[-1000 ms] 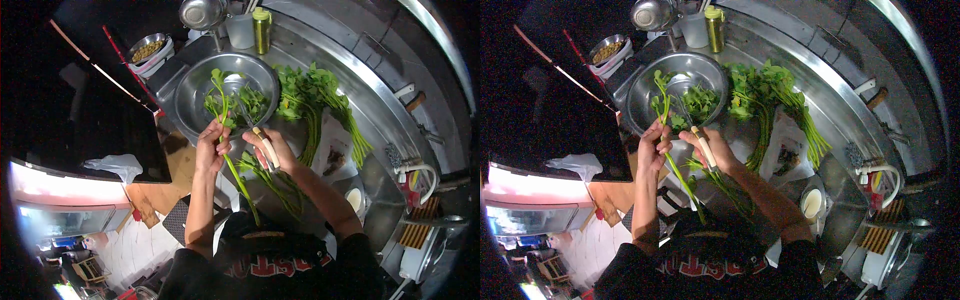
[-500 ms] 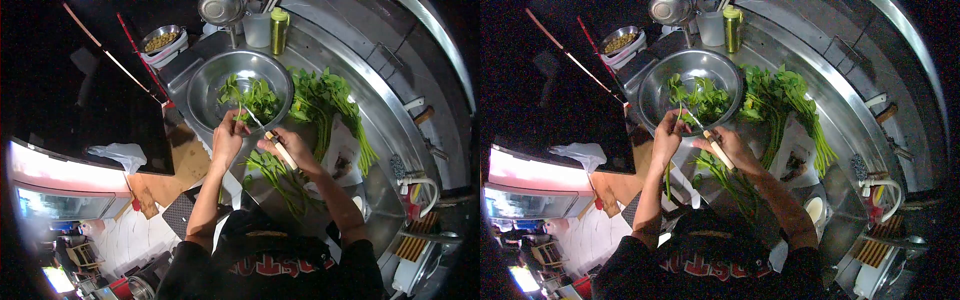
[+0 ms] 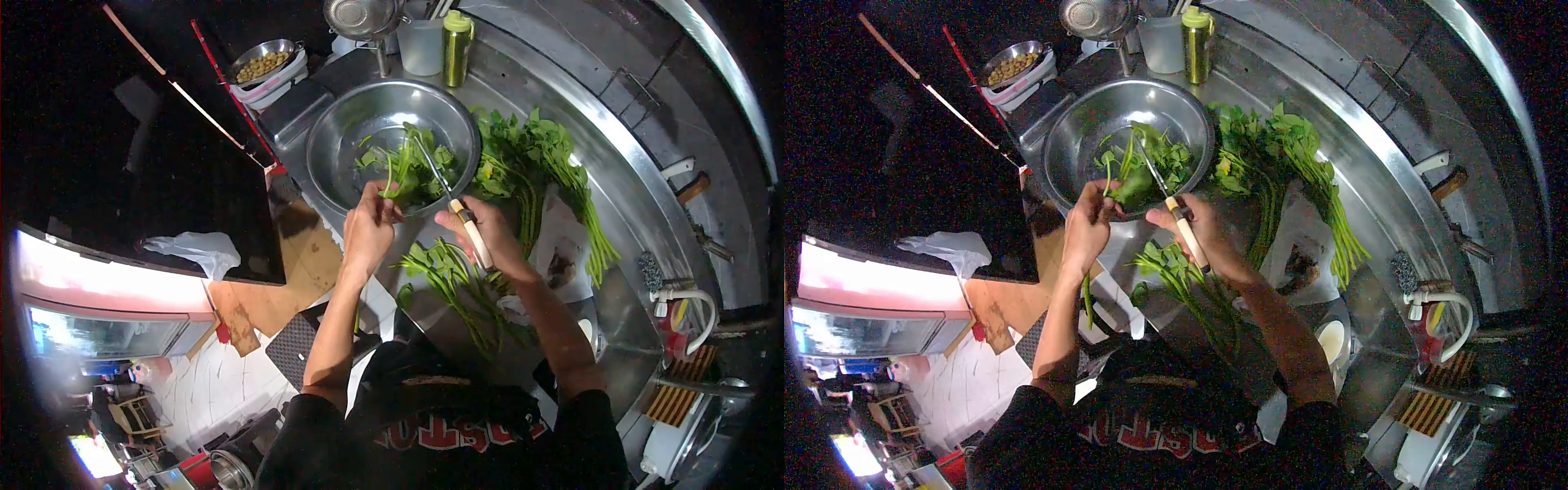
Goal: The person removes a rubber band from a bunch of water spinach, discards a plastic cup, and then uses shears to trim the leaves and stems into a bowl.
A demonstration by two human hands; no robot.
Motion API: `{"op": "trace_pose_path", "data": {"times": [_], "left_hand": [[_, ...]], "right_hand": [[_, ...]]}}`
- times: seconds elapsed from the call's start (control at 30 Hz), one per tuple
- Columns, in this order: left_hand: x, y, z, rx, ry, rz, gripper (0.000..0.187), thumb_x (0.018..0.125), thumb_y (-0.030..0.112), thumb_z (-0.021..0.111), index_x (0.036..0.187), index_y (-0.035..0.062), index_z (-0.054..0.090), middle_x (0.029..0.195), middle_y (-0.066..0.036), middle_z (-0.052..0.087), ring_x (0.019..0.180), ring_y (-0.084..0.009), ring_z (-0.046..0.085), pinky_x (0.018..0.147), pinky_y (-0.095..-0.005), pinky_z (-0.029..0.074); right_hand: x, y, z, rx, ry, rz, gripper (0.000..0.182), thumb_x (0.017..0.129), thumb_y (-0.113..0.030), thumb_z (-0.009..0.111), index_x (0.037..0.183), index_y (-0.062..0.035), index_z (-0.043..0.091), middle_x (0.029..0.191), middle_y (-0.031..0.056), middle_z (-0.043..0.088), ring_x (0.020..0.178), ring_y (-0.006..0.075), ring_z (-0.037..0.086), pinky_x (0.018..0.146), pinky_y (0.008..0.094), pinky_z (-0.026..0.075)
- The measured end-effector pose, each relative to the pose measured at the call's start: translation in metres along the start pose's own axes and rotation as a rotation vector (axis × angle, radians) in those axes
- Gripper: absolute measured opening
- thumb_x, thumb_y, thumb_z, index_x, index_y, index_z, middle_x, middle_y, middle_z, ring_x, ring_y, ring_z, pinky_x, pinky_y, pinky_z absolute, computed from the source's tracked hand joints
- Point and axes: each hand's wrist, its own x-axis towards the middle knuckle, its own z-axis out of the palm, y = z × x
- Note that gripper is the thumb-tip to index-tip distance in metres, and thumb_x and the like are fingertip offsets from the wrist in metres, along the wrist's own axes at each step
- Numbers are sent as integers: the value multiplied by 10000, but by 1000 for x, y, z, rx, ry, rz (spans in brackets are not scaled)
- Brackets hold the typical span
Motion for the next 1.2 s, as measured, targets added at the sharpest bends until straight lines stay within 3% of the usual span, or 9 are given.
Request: {"op": "trace_pose_path", "data": {"times": [0.03,0.17,0.23,0.43,0.53,0.97,1.2], "left_hand": [[-1,1,0,-49,15,-14,196,902,2,428,1080,31,504,748,-60,580,715,-120,571,693,-253,445],[3,-8,-3,-113,27,-47,183,907,14,433,1079,37,492,743,-53,575,729,-105,555,707,-245,438],[4,-12,-2,-108,102,49,190,891,49,455,1073,92,495,725,-72,636,698,-247,636,656,-326,457],[-7,9,1,170,166,109,248,841,-3,484,1071,91,488,735,-88,633,694,-311,625,603,-394,459],[-10,14,2,199,180,132,268,825,-15,486,1071,93,487,732,-94,632,695,-322,624,593,-409,458],[-12,11,4,210,160,140,266,825,-10,480,1072,88,485,726,-93,632,704,-308,630,608,-396,465],[-11,11,2,233,173,142,328,769,-37,512,1066,98,480,725,-92,633,692,-308,630,601,-408,464]], "right_hand": [[-1,-1,-1,6,25,2,295,845,-346,612,749,-88,504,504,-48,421,389,39,404,367,197,316],[0,5,0,-98,10,84,297,859,-362,586,765,-93,501,516,-49,431,404,38,417,375,206,332],[4,11,2,5,-52,86,312,862,-389,574,784,-96,503,538,-48,445,420,38,427,382,213,341],[10,3,7,-33,-63,103,297,858,-378,583,807,-96,507,557,-46,453,422,34,427,379,199,341],[12,7,10,39,-17,61,408,767,-488,654,691,-133,470,508,-53,438,376,44,419,347,204,323],[15,10,10,143,71,79,397,765,-469,665,736,-122,473,517,-48,424,381,50,407,342,216,323],[14,8,8,100,79,33,380,770,-448,670,725,-119,485,489,-59,417,364,52,394,337,221,318]]}}
